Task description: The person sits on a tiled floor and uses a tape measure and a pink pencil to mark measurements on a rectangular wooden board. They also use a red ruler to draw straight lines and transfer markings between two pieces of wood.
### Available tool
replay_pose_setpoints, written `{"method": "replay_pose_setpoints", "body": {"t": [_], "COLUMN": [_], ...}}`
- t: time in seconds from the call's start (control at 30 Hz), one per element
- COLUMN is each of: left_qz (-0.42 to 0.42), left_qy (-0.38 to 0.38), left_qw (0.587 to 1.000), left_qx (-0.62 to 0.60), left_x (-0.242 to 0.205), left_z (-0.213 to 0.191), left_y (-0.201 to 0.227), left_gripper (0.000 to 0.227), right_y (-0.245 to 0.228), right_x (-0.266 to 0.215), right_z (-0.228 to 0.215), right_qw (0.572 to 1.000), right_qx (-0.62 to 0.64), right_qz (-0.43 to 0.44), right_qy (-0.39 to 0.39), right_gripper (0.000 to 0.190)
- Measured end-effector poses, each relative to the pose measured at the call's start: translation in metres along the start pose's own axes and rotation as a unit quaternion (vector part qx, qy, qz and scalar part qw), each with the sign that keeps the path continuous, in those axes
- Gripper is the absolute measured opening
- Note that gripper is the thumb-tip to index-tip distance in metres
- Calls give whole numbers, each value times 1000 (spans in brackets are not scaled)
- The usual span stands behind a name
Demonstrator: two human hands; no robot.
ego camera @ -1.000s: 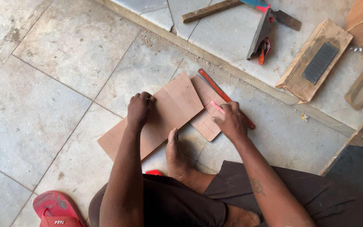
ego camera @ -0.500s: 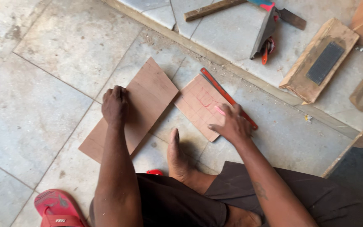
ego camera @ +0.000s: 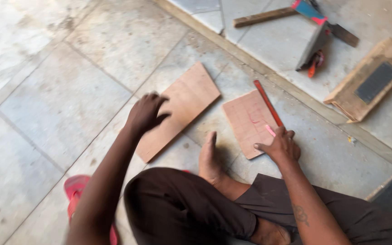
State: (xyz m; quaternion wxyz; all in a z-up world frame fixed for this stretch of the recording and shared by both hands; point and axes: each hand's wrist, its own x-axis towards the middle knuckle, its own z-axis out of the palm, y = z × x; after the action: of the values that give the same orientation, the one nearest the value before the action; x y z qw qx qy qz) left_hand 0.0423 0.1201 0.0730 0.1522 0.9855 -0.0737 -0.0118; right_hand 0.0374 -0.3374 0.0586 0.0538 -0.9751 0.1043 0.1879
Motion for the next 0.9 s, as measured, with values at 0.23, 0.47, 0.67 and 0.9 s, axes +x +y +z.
{"method": "replay_pose_setpoints", "body": {"t": [0.23,0.47,0.67,0.9], "left_qz": [-62,-121,-117,-103], "left_qy": [-21,77,111,131], "left_qw": [945,932,927,926], "left_qx": [-319,-334,-338,-340], "left_x": [-259,-271,-256,-239], "left_z": [55,69,70,68], "left_y": [16,73,85,88], "left_gripper": [63,64,66,68], "right_y": [-20,-51,-56,-65], "right_x": [-13,-31,-49,-65], "right_z": [2,-2,-14,-27], "right_qw": [993,976,969,956], "right_qx": [-25,70,110,167], "right_qz": [-76,-176,-192,-226], "right_qy": [92,103,108,89], "right_gripper": [74,47,39,32]}}
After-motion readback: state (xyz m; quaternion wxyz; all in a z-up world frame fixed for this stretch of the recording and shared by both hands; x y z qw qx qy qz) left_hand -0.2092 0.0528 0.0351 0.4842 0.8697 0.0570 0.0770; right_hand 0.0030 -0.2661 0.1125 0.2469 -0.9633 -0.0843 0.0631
